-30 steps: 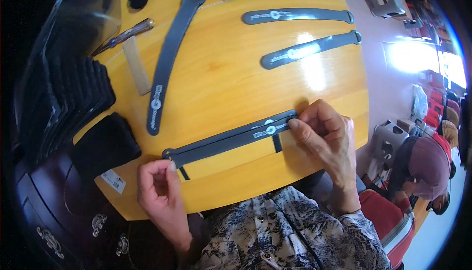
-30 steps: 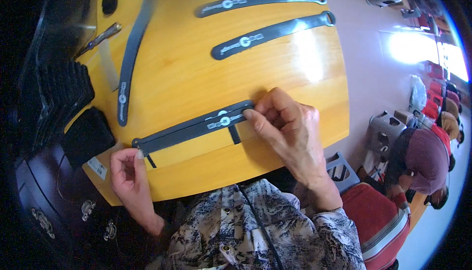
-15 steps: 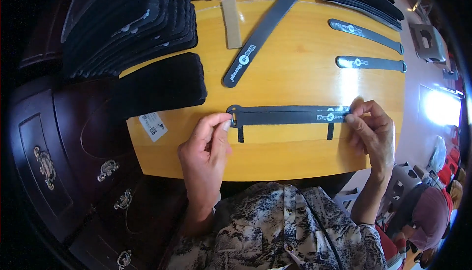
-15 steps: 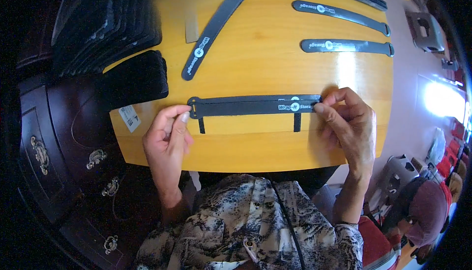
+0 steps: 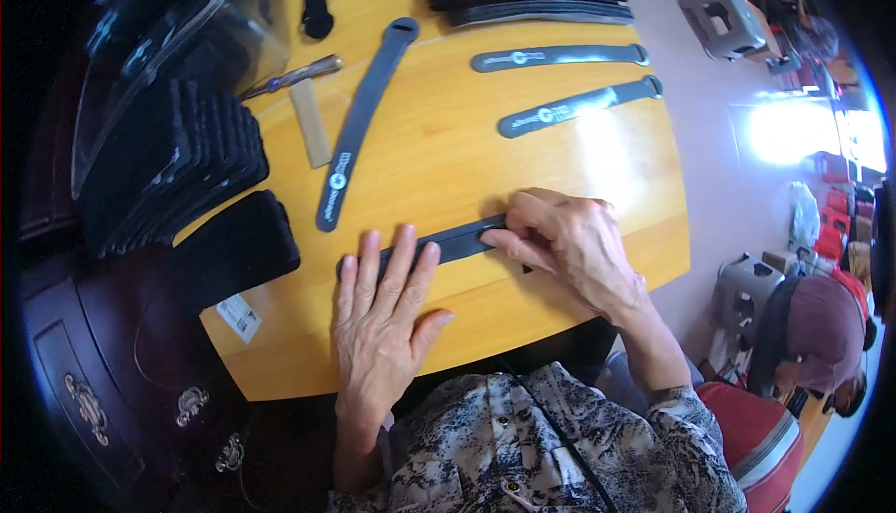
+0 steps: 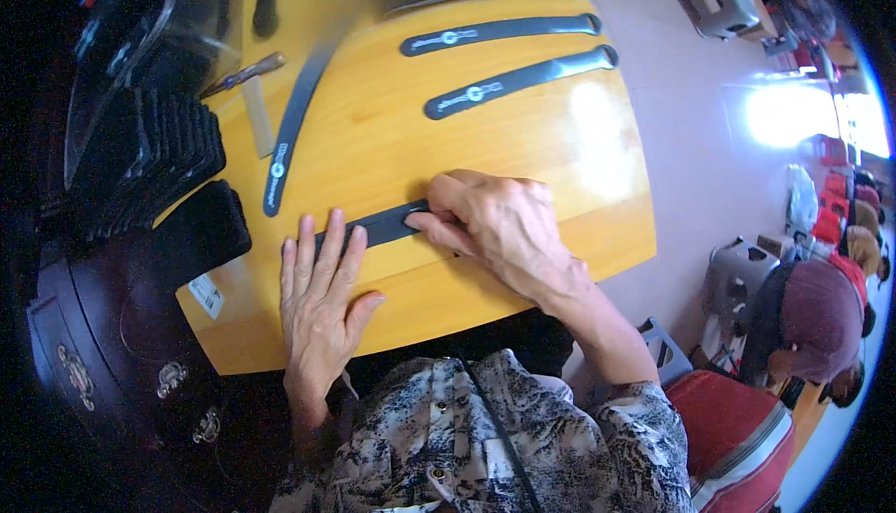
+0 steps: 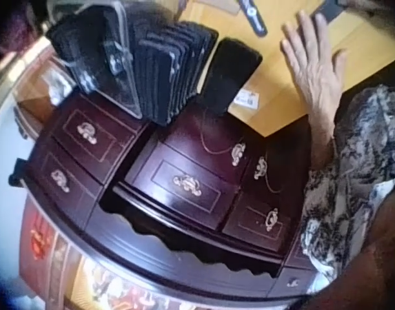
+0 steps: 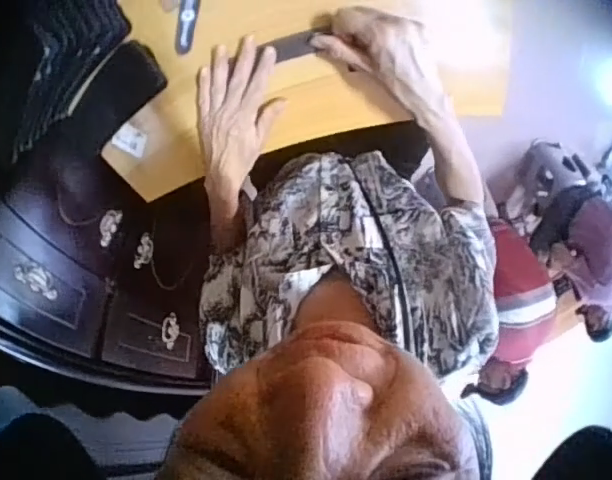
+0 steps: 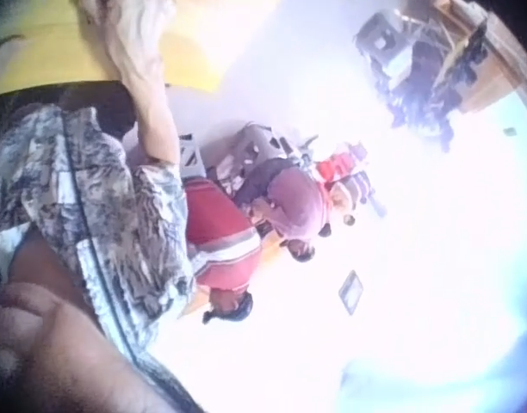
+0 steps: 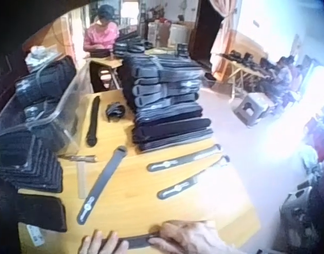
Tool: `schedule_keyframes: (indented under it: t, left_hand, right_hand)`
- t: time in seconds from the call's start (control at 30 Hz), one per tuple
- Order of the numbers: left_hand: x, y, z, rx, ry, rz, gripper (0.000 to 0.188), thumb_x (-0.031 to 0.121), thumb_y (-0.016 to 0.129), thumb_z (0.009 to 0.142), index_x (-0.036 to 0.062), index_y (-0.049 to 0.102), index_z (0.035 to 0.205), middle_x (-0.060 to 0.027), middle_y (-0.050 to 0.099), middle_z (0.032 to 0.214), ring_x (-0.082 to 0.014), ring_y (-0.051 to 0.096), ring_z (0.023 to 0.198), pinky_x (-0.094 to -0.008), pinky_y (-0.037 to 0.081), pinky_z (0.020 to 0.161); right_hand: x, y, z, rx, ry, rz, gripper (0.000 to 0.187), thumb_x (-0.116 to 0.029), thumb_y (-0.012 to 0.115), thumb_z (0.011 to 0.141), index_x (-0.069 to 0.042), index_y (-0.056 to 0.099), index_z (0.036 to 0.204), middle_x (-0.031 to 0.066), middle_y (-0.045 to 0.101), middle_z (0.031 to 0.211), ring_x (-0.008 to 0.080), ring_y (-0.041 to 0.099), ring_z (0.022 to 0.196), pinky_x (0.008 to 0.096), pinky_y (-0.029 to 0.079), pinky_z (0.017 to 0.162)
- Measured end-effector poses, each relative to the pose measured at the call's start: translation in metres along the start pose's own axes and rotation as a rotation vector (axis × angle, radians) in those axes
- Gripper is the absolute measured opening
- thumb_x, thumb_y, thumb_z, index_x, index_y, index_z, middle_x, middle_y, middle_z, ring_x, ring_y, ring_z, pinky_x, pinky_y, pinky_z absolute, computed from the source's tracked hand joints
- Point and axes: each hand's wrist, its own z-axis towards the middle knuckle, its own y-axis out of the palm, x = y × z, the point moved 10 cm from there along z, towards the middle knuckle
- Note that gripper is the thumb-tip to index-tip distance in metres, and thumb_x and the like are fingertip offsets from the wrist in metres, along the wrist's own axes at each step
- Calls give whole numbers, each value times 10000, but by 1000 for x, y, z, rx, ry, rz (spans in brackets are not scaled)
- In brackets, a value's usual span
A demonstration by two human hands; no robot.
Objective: Inspecting and organizing hook-and-loop cable straps at a manufacturing workbench.
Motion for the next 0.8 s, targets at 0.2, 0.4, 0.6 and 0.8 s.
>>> schedule_keyframes:
  t: [0.2, 0.4, 0.6, 0.8]
  left_hand:
    - [3, 1, 1, -24, 13, -11, 673, 454, 559, 881, 176, 372, 1464, -67, 275, 1550, -348, 200, 1432, -504, 166, 1148]
    - [4, -3, -1, -15, 2, 13, 655, 444, 530, 905, 153, 363, 1467, -94, 254, 1556, -363, 191, 1432, -509, 158, 1149]
    - [5, -6, 1, -13, 28, 13, 642, 426, 516, 910, 137, 367, 1464, -102, 287, 1541, -349, 218, 1426, -499, 170, 1150]
    - [7, -19, -5, 150, 48, -161, 607, 405, 480, 945, 89, 374, 1453, -122, 338, 1514, -348, 268, 1410, -486, 183, 1150]
  right_hand:
    - [4, -13, 0, -60, -15, 85, 262, -277, 720, 823, -43, 614, 771, 78, 607, 668, 222, 593, 575, 337, 464, 551]
    - [23, -81, 17, 263, -1, -208, 185, -104, 613, 866, -45, 658, 1036, 87, 644, 965, 207, 623, 794, 346, 515, 705]
    - [49, -71, 13, 219, 43, -478, 275, -72, 528, 899, -84, 613, 1160, 92, 574, 1078, 238, 576, 1051, 352, 507, 906]
    - [53, -81, 1, 125, 50, -370, 160, -106, 597, 874, -70, 613, 1028, 71, 598, 1021, 241, 592, 993, 370, 509, 839]
